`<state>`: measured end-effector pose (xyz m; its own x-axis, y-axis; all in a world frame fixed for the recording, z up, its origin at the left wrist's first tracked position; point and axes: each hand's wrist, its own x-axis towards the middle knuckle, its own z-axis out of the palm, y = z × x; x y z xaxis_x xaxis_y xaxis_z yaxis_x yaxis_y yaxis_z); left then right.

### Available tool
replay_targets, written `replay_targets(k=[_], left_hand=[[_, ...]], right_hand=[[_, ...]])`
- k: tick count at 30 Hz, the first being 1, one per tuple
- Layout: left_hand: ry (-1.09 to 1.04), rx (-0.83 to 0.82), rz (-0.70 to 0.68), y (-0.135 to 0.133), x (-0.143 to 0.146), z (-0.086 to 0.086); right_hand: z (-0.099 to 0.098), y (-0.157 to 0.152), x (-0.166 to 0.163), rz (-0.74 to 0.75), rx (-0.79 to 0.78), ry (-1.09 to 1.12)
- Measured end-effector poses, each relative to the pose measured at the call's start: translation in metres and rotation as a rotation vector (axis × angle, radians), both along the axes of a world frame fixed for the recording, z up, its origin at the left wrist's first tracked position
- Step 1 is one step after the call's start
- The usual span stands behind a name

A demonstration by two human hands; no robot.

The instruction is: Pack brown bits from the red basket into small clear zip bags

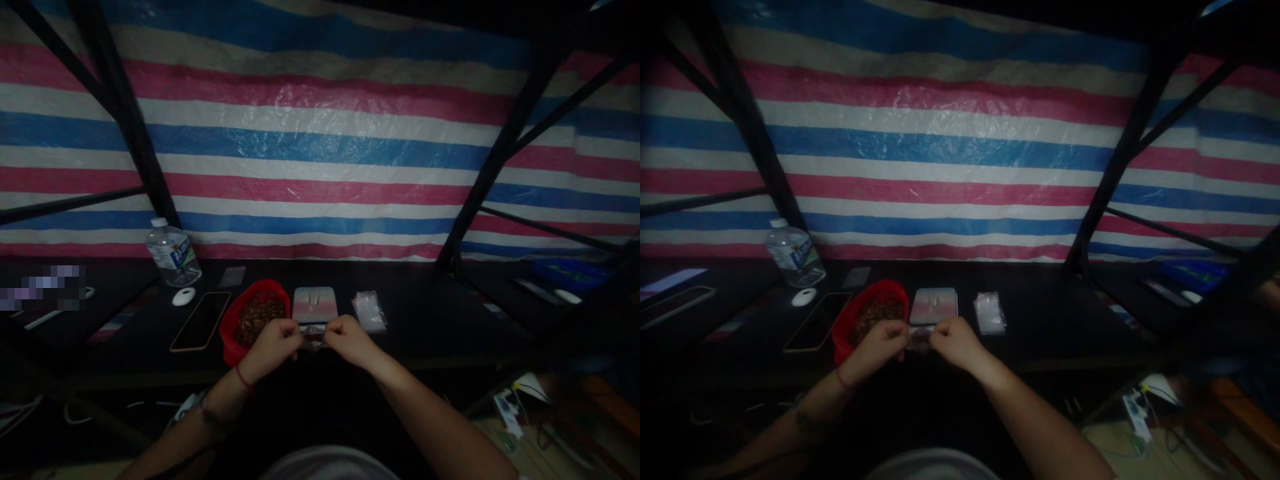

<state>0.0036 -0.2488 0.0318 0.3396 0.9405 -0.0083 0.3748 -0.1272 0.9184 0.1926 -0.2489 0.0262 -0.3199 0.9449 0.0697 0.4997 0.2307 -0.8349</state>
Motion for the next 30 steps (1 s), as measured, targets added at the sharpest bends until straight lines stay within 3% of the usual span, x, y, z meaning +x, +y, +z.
replay_targets(k=[4,6,8,11,13,17,19,22,25,28,30], left_hand=[[0.109,0.273,-0.044,0.007,-0.015,0.012],[0.072,0.318,-0.023,0.008,-0.023,0.019],[0.011,0.272,0.014,0.009,-0.030,0.026],[-0.065,0.227,0.058,0.012,-0.040,0.032],[-0.093,0.238,0.132,0.017,-0.049,0.033],[-0.035,0.412,0.454,0.029,-0.073,0.035],[0.027,0.515,0.550,0.033,-0.084,0.036],[0.001,0.458,0.488,0.038,-0.091,0.033],[-0.177,0.309,0.398,0.046,-0.092,0.021],[-0.285,0.219,0.426,0.057,-0.097,0.006],[-0.195,0.208,0.474,0.065,-0.104,-0.002]], right_hand=[[-0.003,0.004,-0.003,0.042,0.035,0.258],[-0.009,0.006,-0.008,0.012,-0.028,0.471],[-0.015,0.006,-0.015,0.027,-0.222,0.681],[-0.020,0.004,-0.027,0.178,-0.554,0.868],[-0.018,0.006,-0.035,0.229,-0.647,0.924],[0.000,0.022,-0.051,0.115,-0.554,0.966],[0.010,0.035,-0.059,0.061,-0.488,0.935],[0.020,0.052,-0.071,0.043,-0.423,0.862],[0.024,0.067,-0.081,0.052,-0.353,0.780],[0.027,0.084,-0.087,0.036,-0.212,0.591],[0.031,0.098,-0.090,0.024,-0.084,0.382]])
